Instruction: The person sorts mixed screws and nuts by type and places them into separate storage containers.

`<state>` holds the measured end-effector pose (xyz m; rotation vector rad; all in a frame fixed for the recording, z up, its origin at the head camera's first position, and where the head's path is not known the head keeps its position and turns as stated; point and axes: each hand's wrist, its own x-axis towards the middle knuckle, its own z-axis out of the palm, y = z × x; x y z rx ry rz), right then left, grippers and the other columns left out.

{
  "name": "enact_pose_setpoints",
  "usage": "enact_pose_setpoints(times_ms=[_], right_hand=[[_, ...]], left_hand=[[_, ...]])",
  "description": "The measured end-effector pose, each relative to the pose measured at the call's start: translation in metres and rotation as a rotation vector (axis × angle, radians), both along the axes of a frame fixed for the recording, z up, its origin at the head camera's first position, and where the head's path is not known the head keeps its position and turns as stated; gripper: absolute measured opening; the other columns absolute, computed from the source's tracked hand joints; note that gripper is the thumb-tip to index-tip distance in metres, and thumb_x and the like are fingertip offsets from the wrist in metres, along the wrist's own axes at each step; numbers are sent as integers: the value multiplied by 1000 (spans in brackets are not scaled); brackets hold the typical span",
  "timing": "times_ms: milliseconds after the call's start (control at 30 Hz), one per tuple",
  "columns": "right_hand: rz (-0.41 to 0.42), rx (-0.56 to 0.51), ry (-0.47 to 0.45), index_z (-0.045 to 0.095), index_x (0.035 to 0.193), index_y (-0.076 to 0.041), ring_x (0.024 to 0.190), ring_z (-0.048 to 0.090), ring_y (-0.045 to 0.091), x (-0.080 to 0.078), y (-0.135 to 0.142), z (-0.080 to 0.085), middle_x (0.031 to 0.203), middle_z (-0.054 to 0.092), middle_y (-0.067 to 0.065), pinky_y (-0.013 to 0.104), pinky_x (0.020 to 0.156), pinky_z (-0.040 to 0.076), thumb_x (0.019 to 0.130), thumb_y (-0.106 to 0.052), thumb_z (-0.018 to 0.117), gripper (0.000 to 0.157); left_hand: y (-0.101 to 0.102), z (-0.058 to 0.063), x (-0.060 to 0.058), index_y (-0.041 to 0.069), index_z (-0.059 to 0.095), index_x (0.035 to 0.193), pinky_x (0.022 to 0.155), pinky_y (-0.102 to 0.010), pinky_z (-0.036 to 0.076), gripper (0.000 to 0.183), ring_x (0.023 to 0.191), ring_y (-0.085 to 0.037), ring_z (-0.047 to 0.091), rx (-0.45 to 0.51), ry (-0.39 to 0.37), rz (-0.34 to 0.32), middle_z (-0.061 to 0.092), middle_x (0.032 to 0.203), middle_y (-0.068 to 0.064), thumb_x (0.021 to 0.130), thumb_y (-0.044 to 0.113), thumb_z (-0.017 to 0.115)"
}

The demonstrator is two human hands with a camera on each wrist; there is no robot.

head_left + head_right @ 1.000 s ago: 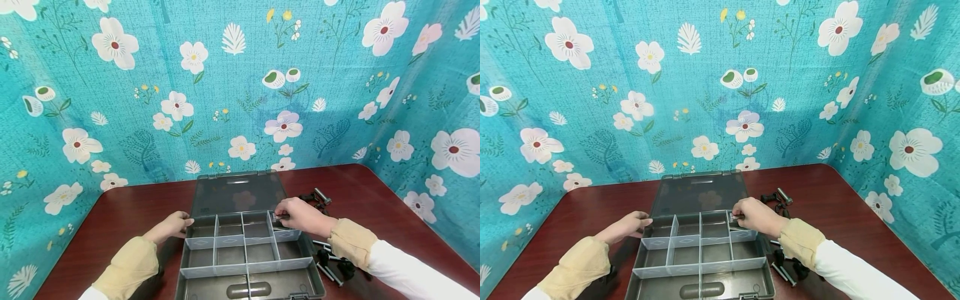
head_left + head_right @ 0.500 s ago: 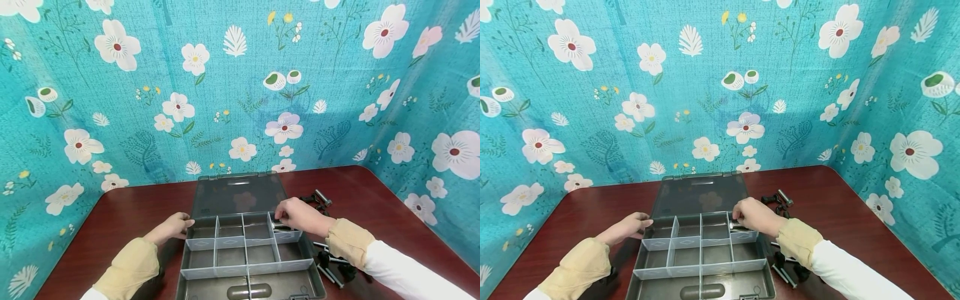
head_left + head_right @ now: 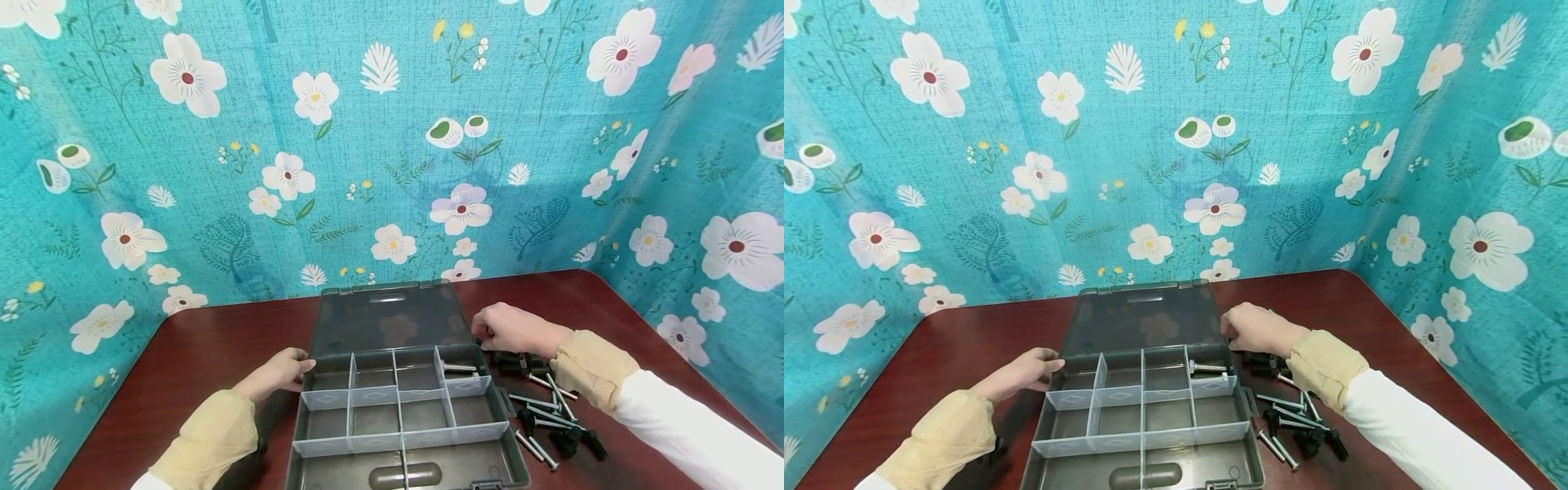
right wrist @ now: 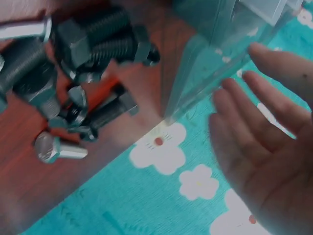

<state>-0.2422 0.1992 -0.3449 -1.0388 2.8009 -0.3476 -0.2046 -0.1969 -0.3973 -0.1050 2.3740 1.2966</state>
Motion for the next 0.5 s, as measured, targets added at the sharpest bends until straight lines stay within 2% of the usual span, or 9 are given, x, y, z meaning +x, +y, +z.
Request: enact_pose_setpoints(times_ms=[267,400,500], right_hand=[[-141,71,-207,65,99,2,72,58,14,-18,19,-1,83,63,3,31,63,52,82,-11,66,21],[-189,67,-227,64,102,3,76,59,17,-25,29,-1,89,64,7,33,64,52,84,-13,63,24],[-229,20,-227,64,102,3,66,59,19,-30,38,-1,86,64,9,32,57,51,87,-12,60,22]], left_hand=[[0,-1,1,-26,28,124,77,-44,53,43,107,-47,49,3,-4,-2,43,116,-39,95,3,41],[0,-1,1,-26,28,124,77,-43,54,43,106,-46,50,2,0,-5,44,115,-39,95,3,42],[0,0,0,-26,28,124,77,-43,54,43,106,-46,50,1,3,-7,44,115,-38,95,3,42]])
